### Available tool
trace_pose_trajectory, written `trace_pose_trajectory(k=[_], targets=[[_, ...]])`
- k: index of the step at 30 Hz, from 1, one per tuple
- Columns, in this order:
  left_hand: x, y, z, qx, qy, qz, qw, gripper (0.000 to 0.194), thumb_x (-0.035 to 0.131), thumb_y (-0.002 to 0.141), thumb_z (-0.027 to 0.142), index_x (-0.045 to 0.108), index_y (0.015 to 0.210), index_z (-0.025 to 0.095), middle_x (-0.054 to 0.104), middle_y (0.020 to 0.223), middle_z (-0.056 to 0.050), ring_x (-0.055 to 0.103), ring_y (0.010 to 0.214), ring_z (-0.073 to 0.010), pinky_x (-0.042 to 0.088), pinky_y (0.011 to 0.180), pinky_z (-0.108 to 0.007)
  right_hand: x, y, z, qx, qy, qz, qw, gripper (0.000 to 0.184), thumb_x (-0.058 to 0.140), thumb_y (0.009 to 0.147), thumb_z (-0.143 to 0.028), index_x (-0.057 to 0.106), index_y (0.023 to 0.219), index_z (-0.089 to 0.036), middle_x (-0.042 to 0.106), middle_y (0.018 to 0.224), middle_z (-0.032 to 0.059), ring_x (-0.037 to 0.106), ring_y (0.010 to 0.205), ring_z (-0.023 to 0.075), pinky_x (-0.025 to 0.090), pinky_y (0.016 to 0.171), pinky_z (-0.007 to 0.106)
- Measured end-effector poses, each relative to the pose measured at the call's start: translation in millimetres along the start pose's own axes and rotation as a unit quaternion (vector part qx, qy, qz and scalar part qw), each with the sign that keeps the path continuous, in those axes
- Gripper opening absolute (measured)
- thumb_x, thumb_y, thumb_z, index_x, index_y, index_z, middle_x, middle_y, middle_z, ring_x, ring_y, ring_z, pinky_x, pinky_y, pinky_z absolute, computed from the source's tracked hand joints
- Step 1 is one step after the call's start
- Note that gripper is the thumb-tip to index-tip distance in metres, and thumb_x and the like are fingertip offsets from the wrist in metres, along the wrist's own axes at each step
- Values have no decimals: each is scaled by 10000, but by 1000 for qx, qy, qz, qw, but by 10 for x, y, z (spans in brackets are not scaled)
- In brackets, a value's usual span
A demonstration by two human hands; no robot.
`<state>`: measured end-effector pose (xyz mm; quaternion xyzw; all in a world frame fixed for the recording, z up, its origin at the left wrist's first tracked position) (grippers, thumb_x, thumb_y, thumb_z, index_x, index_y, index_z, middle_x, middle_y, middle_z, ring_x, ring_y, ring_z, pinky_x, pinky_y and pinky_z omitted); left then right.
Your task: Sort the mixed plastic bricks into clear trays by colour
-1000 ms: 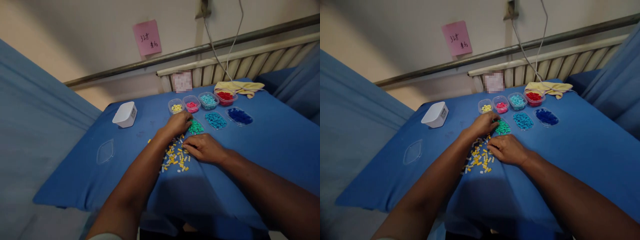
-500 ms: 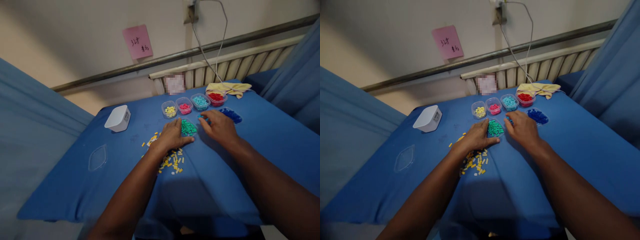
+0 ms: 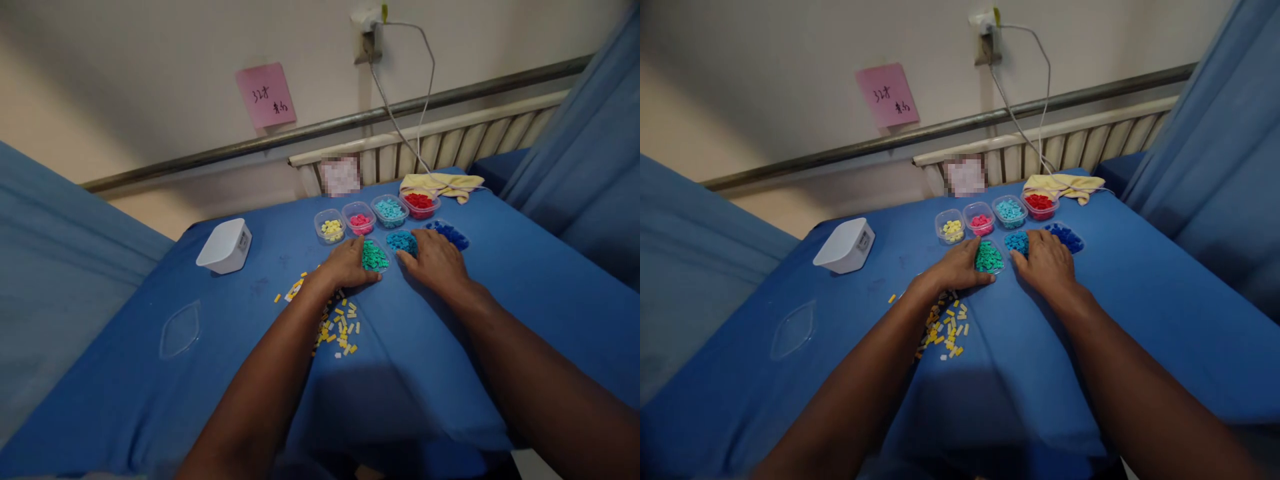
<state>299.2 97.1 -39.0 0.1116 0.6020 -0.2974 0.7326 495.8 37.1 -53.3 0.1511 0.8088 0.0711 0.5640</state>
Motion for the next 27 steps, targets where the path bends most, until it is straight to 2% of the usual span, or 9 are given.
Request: trace_pose_trajectory(k=[5,10,18,23,27], targets=[[14,113,9,-4,4,-8,1000,1218,875,809,650,320,1748,107,438,1749,-271,469,1609,-429,427,1289,-468,45,-6,7,16,-19,-28,999,532,586,1075,-496,632,1456,-128,738,1377,259,687,1266,425,514,1024,518],[3,157,53,0,0,-13,1000,1227,883,814,618,309,1753,76,388,1777,-288,421,1647,-424,409,1309,-455,30,-6,12,33,-34,-41,998,523,587,1072,-521,638,1414,-129,747,1380,257,701,1247,434,514,977,524],[73,327,201,10,14,-30,999,1260,864,800,653,298,1766,75,280,1836,-275,333,1696,-427,369,1343,-470,-37,18,212,79,-77,-15,994,456,571,1077,-511,691,1263,-113,767,1282,290,710,1208,453,509,954,538],[74,394,282,10,25,-36,999,1229,839,810,654,321,1752,58,319,1811,-298,383,1665,-445,411,1310,-484,-26,17,232,74,-73,-4,995,516,602,1056,-560,685,1293,-109,765,1284,299,705,1204,461,512,954,544],[69,384,261,7,22,-43,999,1229,828,820,657,299,1765,75,271,1832,-293,343,1689,-440,382,1333,-475,-17,39,297,95,-69,-13,993,544,619,1048,-531,678,1328,-68,740,1326,327,677,1266,492,496,993,572]])
Point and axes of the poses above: each hand's wrist, its own y-axis towards the middle knuckle, its own x-axis out of the palm, z = x × y, the point moved 7 cm from there along y, towards the middle knuckle
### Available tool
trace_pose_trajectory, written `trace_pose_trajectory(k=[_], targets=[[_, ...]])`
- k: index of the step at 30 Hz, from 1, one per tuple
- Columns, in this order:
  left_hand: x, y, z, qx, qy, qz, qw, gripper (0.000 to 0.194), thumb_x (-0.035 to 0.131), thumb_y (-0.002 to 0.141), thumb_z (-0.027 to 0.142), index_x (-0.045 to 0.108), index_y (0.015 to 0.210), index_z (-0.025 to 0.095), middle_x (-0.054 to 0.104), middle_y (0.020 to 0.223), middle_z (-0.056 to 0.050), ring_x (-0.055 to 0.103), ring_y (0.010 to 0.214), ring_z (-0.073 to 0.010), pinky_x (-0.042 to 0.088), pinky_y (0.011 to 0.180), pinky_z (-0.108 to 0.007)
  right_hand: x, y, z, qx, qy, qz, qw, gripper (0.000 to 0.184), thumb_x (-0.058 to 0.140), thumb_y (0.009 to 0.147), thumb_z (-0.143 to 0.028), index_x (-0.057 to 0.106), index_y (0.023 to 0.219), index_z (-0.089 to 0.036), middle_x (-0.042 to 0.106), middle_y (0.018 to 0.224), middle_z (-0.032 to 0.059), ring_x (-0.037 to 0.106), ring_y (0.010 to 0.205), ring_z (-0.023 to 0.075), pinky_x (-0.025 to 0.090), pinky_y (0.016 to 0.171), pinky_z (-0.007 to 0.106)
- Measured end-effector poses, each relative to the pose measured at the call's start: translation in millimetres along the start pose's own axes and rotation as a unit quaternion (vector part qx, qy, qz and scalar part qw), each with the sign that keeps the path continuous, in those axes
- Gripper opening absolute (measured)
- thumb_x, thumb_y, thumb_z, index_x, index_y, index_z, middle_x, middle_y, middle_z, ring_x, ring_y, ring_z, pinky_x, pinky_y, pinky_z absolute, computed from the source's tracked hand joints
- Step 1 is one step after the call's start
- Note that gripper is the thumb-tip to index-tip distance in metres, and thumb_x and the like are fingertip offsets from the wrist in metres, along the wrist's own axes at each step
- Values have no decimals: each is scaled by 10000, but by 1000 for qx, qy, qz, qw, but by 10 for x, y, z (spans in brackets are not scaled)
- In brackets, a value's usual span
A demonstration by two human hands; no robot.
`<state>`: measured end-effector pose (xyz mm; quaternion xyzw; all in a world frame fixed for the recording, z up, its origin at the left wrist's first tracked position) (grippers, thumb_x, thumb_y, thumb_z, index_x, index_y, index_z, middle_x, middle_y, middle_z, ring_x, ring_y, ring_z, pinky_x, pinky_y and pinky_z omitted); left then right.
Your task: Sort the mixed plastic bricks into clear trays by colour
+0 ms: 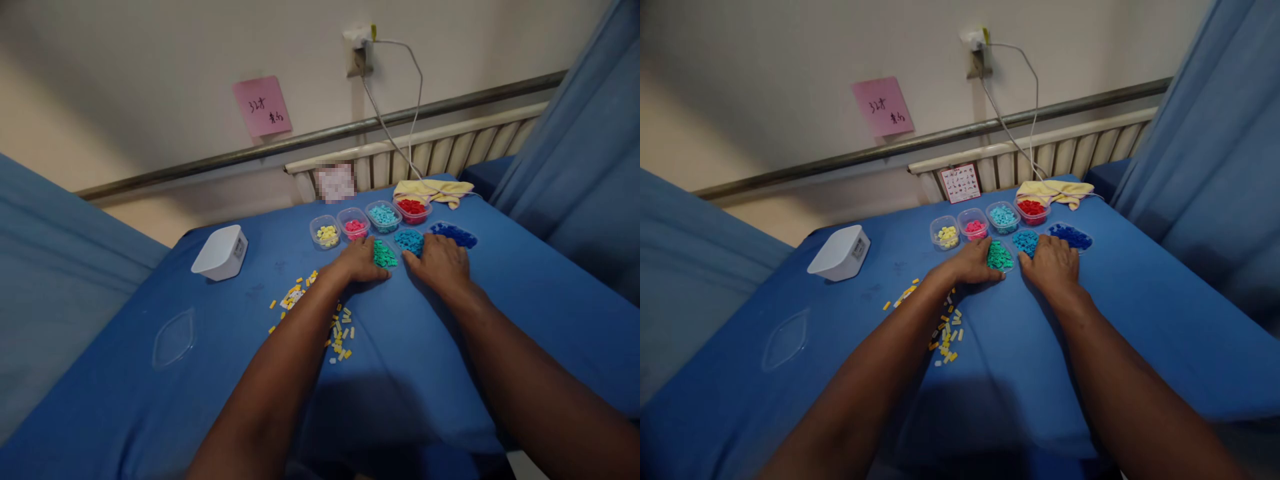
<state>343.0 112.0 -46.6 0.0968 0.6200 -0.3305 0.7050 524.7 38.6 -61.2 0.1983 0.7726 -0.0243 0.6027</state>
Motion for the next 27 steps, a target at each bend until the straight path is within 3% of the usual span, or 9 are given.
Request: trace_pose_trajectory(k=[5,9,11,14,16,18,21,24,27], targets=[[-8,-31,-10,2,-11,9,1000,1178,859,822,583,351,1742,51,290,1826,-290,387,1668,-436,401,1335,-470,-15,13,85,11,3,12,1000,569,613,1047,-552,699,1307,-53,743,1272,348,676,1230,514,491,975,596],[-53,-207,-34,35,-35,30,998,1196,862,857,583,309,1759,25,315,1823,-273,384,1679,-383,359,1364,-416,-90,-66,-10,-23,13,59,998,592,575,1073,-571,694,1325,-50,729,1309,350,652,1242,515,480,998,600],[-136,-409,-145,50,-50,65,995,1072,789,938,582,333,1768,80,357,1822,-220,388,1684,-339,323,1383,-408,-123,-133,-164,-76,49,83,992,567,558,1093,-546,681,1376,-70,712,1395,320,630,1302,489,469,1058,585],[-238,-843,-474,32,-53,101,993,797,510,1108,605,434,1739,123,397,1815,-166,344,1710,-307,239,1418,-440,-124,-271,-485,-196,128,93,968,485,548,1113,-483,685,1421,-134,710,1473,241,626,1344,426,463,1131,554],[-223,-1187,-741,-11,-37,100,994,798,374,1147,624,443,1734,89,380,1816,-191,319,1719,-321,219,1423,-456,-104,-388,-690,-275,174,86,942,425,549,1122,-441,712,1398,-163,744,1432,212,656,1313,400,486,1135,550],[-126,-1555,-950,-55,-22,88,994,847,287,1156,646,412,1743,49,336,1827,-213,265,1737,-327,186,1430,-475,-81,-517,-859,-342,207,67,914,383,555,1129,-404,736,1373,-172,778,1376,198,689,1278,382,518,1119,538],[127,-2094,-1040,-96,-23,66,993,918,253,1141,728,359,1775,73,207,1869,-199,191,1756,-338,169,1432,-524,-43,-713,-1042,-414,224,8,882,322,558,1142,-369,779,1298,-195,831,1242,150,753,1148,330,572,1024,471],[393,-2478,-887,-105,-34,52,993,1026,282,1103,830,208,1827,106,63,1894,-165,97,1771,-336,145,1437,-534,-15,-917,-1183,-466,222,-70,853,284,571,1152,-373,815,1166,-228,845,1066,92,777,981,274,576,894,402],[550,-2552,-667,-78,-22,64,995,1052,293,1091,859,188,1831,118,34,1897,-157,56,1776,-326,137,1439,-547,-14,-1123,-1309,-517,230,-125,815,257,604,1145,-365,821,1129,-229,830,1008,79,769,931,251,566,838,371]])
Point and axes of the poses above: each hand's wrist, its own y-axis towards the middle knuckle, its own x-axis out of the palm, z = x × y, the point moved 7 cm from there along y, towards the middle knuckle
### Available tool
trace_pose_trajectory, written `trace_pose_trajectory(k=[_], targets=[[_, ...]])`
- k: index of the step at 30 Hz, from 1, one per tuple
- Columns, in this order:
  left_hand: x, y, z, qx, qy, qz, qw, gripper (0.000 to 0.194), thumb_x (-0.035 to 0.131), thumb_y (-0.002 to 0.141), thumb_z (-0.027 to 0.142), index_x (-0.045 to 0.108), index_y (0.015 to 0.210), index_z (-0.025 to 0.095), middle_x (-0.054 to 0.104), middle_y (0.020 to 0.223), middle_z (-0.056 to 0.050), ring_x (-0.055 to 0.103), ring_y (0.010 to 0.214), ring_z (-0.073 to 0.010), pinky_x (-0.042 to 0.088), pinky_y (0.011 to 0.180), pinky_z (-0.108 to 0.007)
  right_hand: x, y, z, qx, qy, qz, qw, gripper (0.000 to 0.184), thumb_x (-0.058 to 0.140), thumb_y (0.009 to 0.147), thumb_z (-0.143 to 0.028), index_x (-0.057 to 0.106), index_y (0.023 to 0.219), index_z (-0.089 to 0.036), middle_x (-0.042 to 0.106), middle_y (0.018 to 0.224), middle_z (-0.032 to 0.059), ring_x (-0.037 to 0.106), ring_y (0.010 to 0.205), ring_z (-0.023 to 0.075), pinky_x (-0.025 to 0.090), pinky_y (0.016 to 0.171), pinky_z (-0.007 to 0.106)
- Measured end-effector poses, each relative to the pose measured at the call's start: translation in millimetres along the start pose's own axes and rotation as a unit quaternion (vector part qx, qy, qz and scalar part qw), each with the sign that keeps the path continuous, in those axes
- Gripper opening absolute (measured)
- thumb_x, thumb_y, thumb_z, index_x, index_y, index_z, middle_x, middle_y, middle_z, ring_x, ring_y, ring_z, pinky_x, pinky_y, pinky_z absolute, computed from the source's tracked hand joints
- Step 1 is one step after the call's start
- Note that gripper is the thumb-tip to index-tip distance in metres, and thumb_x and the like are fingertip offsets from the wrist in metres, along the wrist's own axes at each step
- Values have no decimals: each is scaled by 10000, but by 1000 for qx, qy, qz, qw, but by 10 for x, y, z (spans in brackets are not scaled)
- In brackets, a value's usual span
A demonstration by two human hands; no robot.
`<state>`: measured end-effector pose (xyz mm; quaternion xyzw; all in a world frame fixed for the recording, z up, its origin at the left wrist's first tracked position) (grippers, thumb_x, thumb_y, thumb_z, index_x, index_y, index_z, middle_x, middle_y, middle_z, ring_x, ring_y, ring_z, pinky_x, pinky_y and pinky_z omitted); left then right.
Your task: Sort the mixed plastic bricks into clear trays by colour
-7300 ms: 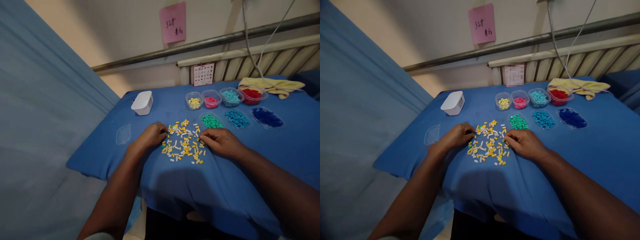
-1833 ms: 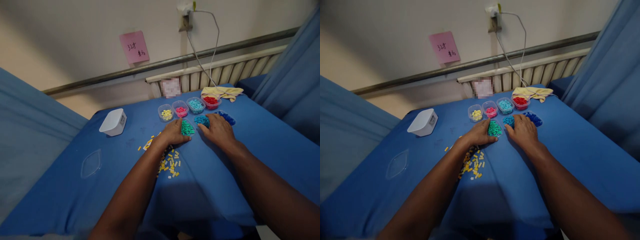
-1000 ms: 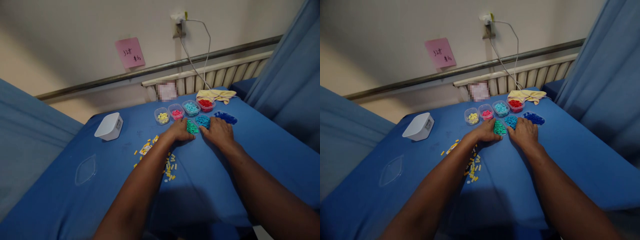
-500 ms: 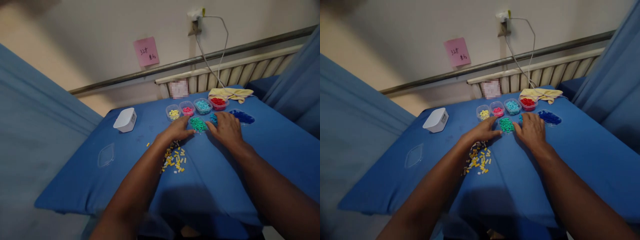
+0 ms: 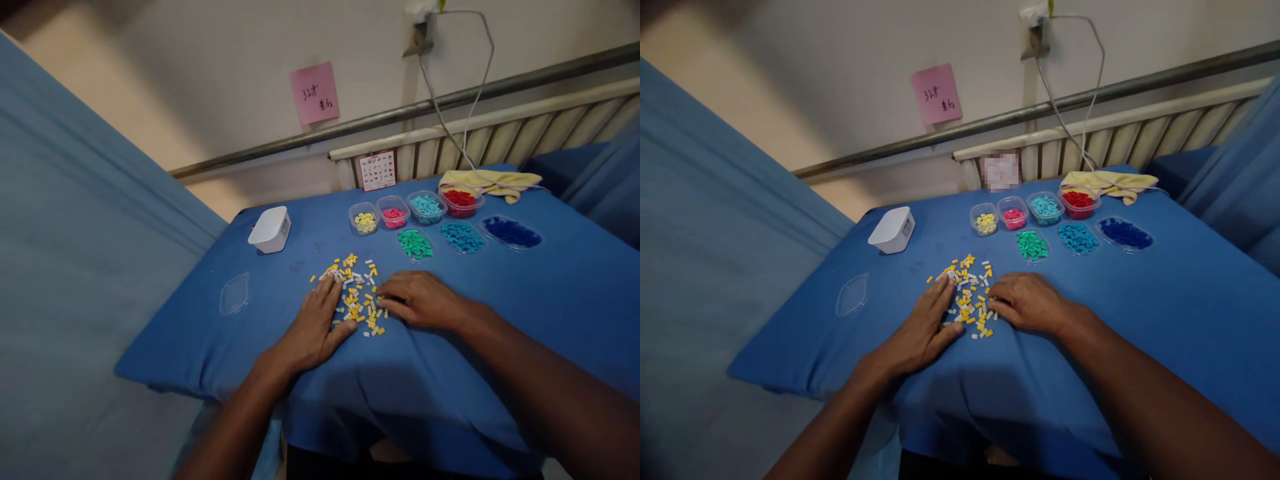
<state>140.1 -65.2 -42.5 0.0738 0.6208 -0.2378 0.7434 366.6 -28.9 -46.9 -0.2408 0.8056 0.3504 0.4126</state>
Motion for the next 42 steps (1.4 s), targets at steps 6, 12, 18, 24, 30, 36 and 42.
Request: trace_pose_trajectory(k=[6,12,18,24,30,36,42], targets=[[28,454,50,-22,38,31,999,956,302,1141,763,259,1806,77,108,1883,-211,115,1766,-374,173,1423,-603,25,15,-76,-30,59,46,997,230,601,1140,-304,815,1180,-231,842,1069,80,784,975,240,604,885,375],[20,569,632,77,60,58,994,974,339,1122,798,290,1803,102,144,1881,-179,134,1765,-361,144,1433,-589,-162,-90,357,100,68,184,975,210,620,1099,-298,819,1125,-238,856,1042,65,803,950,248,610,877,385],[258,598,932,158,87,38,983,784,289,1193,637,362,1776,117,249,1865,-136,184,1760,-308,121,1441,-564,-181,-218,635,183,78,244,949,223,636,1059,-363,830,1072,-253,863,994,57,804,882,255,619,848,390],[-10,607,468,60,101,41,992,713,287,1202,588,411,1760,162,300,1852,-116,285,1733,-307,190,1421,-617,-109,-183,671,197,94,223,950,243,636,1050,-394,842,1047,-265,872,997,48,815,895,260,611,837,394],[21,935,753,56,92,-1,994,805,263,1189,634,297,1799,110,178,1883,-102,173,1763,-300,163,1435,-594,-63,-220,732,207,116,212,948,261,643,1039,-425,843,1087,-265,877,1014,47,822,901,269,619,838,403],[124,1041,631,-14,93,-25,995,814,251,1179,619,297,1800,95,182,1882,-110,191,1758,-330,145,1430,-627,-36,-282,793,210,124,185,952,262,663,1026,-456,841,1091,-275,879,1033,46,827,933,283,639,867,429],[-62,708,315,-21,65,-5,998,770,254,1173,629,382,1782,177,264,1865,-109,244,1743,-349,176,1412,-655,-39,-230,754,206,110,179,956,249,669,1025,-443,854,1072,-283,883,1017,54,823,898,293,654,830,446]])
Point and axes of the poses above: each hand's wrist, its own y-axis towards the middle knuckle, its own x-axis out of the palm, z = x × y, the point moved 7 cm from there along y, towards the middle knuckle
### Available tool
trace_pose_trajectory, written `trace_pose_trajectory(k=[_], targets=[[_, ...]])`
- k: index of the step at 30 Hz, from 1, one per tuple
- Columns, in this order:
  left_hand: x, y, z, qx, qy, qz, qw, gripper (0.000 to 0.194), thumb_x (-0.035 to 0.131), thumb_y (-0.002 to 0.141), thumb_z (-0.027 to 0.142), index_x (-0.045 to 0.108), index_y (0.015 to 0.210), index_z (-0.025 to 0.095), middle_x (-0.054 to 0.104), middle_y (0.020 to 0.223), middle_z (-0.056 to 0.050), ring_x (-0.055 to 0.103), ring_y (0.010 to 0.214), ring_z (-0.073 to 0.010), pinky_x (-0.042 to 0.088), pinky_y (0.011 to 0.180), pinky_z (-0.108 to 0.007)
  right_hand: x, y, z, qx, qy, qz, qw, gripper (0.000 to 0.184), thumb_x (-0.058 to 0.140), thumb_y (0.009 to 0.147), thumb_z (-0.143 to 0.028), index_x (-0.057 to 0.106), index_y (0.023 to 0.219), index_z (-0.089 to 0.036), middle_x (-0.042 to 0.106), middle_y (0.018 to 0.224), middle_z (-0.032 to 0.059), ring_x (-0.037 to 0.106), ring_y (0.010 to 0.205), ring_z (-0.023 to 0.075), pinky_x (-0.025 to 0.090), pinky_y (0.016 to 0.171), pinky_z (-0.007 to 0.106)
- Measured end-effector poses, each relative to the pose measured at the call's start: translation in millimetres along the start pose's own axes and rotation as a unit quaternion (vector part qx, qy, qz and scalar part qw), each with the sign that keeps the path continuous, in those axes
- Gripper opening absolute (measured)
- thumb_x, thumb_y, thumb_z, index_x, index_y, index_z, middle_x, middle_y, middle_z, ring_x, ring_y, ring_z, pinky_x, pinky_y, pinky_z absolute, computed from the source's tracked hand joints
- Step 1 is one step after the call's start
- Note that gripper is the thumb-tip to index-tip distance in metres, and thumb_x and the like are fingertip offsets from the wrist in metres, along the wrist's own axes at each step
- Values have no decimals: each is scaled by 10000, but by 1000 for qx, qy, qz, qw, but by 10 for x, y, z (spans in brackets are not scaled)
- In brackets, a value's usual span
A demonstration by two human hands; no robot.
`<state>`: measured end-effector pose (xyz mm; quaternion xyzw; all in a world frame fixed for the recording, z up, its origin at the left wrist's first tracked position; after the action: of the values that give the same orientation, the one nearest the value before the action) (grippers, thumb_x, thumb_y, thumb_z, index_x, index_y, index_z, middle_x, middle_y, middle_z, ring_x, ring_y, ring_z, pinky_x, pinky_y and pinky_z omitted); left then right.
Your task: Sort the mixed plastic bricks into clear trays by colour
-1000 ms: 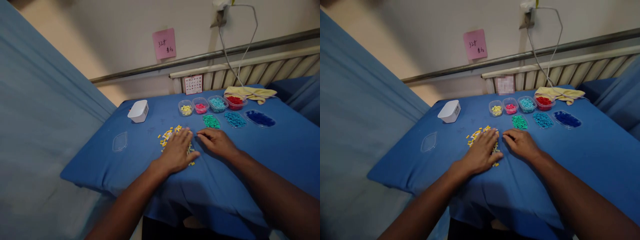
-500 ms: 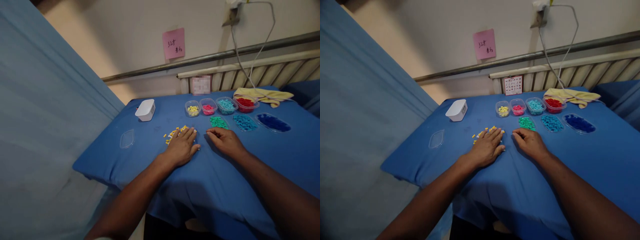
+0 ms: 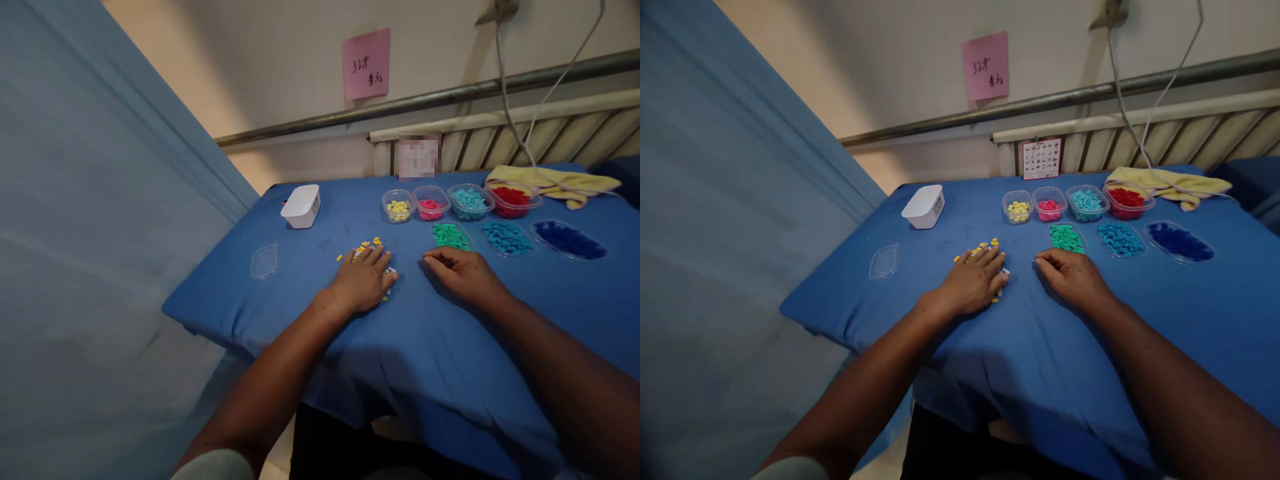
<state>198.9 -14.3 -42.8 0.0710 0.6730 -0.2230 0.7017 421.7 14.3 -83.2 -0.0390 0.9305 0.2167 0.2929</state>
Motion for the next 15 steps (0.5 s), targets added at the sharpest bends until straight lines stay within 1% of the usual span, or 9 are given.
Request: trace_pose_trajectory(k=[2,4,6,8,9,11,15], targets=[[-88,91,-138,-27,-7,21,999,737,256,1181,577,364,1786,171,213,1878,-115,226,1748,-357,181,1405,-664,-4,9,-17,-4,-6,-2,1000,250,668,1019,-443,857,1059,-284,882,1002,54,819,890,291,651,817,439],[-112,271,-241,-45,-20,20,999,741,245,1186,552,322,1795,137,169,1886,-130,194,1755,-356,194,1404,-643,-20,10,-18,-3,-7,-3,1000,253,665,1014,-446,858,1045,-284,879,983,51,815,880,287,646,811,431],[-66,458,-263,-22,-29,-3,999,750,254,1188,544,307,1793,104,172,1887,-144,210,1752,-341,212,1410,-575,-38,4,-8,0,-6,-8,1000,259,663,1013,-450,857,1040,-281,877,975,49,812,872,283,643,815,428],[-1,561,-279,3,-26,-19,999,748,272,1188,525,293,1795,89,188,1886,-144,215,1751,-327,210,1414,-519,-52,-6,3,3,-3,-13,1000,265,663,1014,-450,858,1050,-274,876,984,50,810,875,279,642,828,424],[27,568,-303,9,-23,-22,999,743,277,1188,512,289,1796,85,196,1884,-143,213,1752,-320,204,1416,-496,-56,-11,8,3,-3,-16,1000,267,663,1014,-449,858,1053,-270,875,989,50,810,880,276,642,835,422],[64,504,-395,9,-22,-20,1000,731,271,1189,491,288,1795,82,213,1880,-145,213,1752,-304,193,1418,-466,-56,-13,18,5,-1,-19,1000,270,663,1015,-445,858,1053,-263,876,1002,49,812,893,272,640,844,418],[63,221,-588,2,-35,-8,999,727,236,1188,502,350,1770,82,259,1864,-165,246,1744,-283,209,1413,-450,-31,2,30,5,1,-25,1000,278,659,1018,-450,859,1055,-260,881,1007,52,814,892,272,637,826,420]])
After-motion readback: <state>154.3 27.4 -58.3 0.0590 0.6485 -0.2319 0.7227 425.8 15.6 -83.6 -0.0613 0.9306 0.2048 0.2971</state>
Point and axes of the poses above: each hand's wrist, its own y-axis towards the middle knuckle, its own x-axis out of the palm, z = x × y, the point moved 7 cm from there along y, towards the middle knuckle
